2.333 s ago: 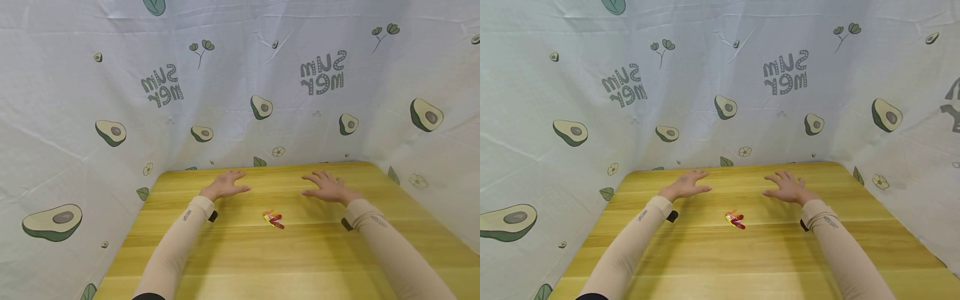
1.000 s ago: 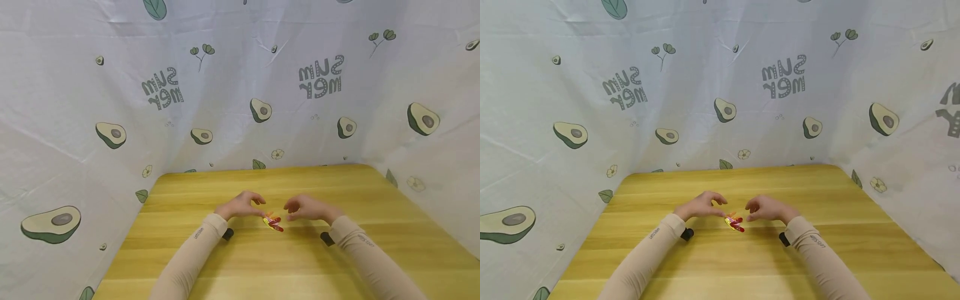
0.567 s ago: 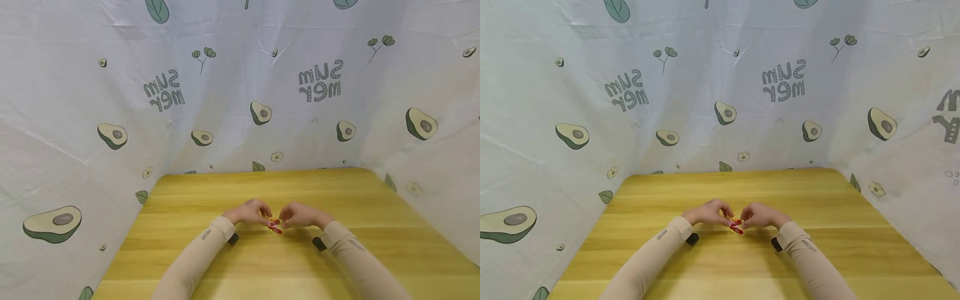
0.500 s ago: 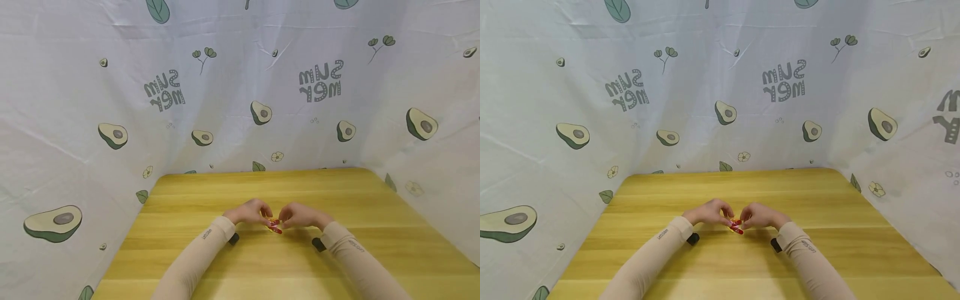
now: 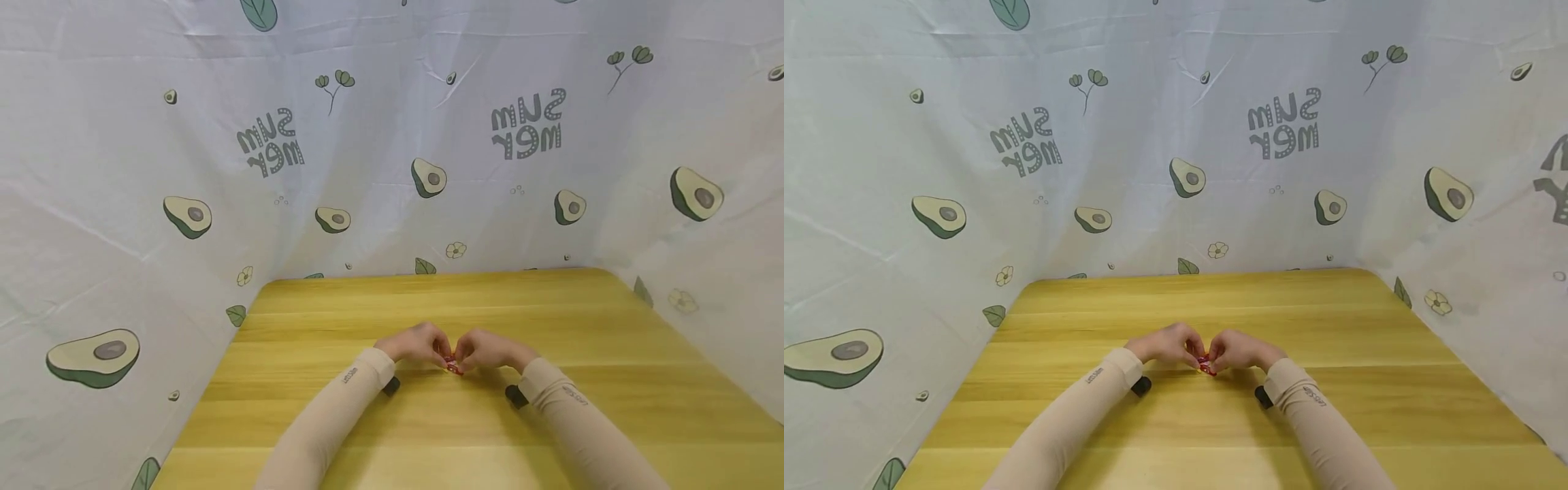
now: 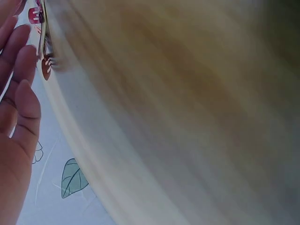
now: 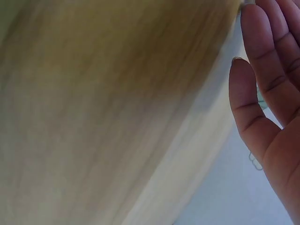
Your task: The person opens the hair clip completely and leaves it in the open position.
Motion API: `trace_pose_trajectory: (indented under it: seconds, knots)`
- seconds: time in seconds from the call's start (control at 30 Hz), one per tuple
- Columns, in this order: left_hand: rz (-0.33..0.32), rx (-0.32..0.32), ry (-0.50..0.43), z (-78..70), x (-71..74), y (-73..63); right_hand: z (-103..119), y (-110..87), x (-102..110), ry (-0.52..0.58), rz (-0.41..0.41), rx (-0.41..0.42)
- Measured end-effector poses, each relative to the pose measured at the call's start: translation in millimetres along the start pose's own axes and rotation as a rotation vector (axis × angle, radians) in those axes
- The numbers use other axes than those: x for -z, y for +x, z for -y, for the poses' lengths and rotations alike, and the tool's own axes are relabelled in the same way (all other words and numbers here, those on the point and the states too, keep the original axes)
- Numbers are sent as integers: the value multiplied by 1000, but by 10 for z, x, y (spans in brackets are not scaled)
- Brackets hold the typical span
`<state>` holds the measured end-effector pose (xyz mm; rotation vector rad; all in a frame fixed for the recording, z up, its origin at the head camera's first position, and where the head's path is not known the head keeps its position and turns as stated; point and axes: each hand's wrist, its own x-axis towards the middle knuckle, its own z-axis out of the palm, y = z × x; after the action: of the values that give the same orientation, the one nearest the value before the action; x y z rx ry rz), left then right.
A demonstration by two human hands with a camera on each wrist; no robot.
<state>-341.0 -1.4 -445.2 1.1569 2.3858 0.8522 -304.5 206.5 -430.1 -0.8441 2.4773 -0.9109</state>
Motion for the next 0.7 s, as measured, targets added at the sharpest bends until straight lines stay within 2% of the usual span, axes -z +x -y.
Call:
trace_pose_trajectory:
  seconds: [0.2,0.57,0.7]
  knots:
    - [24,33,-1,-33,-15,12,-33,13,-48,-6,-1,-24]
    - [52,20,159,-69,-25,83,-25,84,-73,-26,1,-29]
    - [51,25,182,-90,-50,90,-46,97,-96,-46,-6,-37]
